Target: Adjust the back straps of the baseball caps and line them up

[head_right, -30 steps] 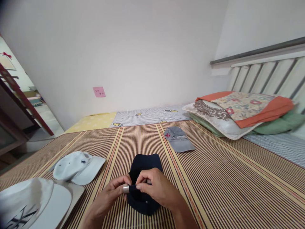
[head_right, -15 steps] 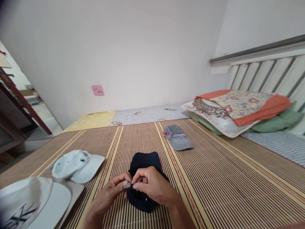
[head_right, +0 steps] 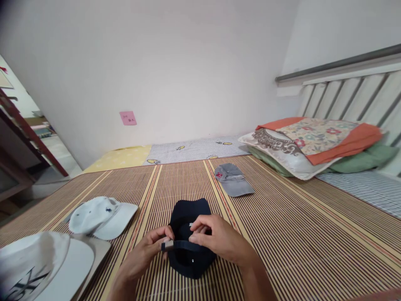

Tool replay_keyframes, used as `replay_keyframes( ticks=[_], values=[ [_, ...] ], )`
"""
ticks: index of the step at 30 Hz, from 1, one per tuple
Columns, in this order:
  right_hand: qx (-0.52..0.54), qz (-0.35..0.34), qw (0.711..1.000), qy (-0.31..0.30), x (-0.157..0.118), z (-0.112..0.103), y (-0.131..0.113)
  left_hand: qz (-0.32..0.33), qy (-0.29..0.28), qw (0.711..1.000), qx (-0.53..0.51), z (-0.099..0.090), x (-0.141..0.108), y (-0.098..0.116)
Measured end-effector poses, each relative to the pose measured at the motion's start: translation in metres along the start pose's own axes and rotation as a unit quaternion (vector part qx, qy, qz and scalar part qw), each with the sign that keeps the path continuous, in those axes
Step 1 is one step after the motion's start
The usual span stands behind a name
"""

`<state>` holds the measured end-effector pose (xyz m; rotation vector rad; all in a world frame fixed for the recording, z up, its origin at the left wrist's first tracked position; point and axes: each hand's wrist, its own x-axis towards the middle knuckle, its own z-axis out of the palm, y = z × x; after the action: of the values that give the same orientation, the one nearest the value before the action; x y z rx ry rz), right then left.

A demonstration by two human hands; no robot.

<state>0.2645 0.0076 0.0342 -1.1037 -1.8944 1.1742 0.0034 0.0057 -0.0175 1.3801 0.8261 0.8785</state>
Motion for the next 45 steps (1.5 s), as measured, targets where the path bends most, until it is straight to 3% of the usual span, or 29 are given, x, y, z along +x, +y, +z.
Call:
replay_keyframes(
  ticks=[4,9,18,30,45],
  values=[
    [0.030,0.025,0.998,-0.044,-0.004,-0.009,0.010,-0.003,-0.002,1.000,-0.007,-0.001,0.000,-0.002],
    [0.028,0.007,0.997,-0.066,-0.001,-0.005,0.011,0.002,-0.004,1.000,-0.003,0.000,0.001,0.000],
    [0.021,-0.025,0.997,-0.064,0.003,-0.002,0.014,0.001,-0.003,1.000,0.009,-0.001,0.001,-0.001],
    [0.039,-0.017,0.996,-0.074,0.006,0.008,0.009,-0.039,0.011,0.999,-0.002,0.005,0.004,0.002],
    [0.046,-0.002,0.996,-0.076,0.006,0.005,0.011,-0.016,0.019,1.000,0.003,0.005,0.004,0.001]
  ],
)
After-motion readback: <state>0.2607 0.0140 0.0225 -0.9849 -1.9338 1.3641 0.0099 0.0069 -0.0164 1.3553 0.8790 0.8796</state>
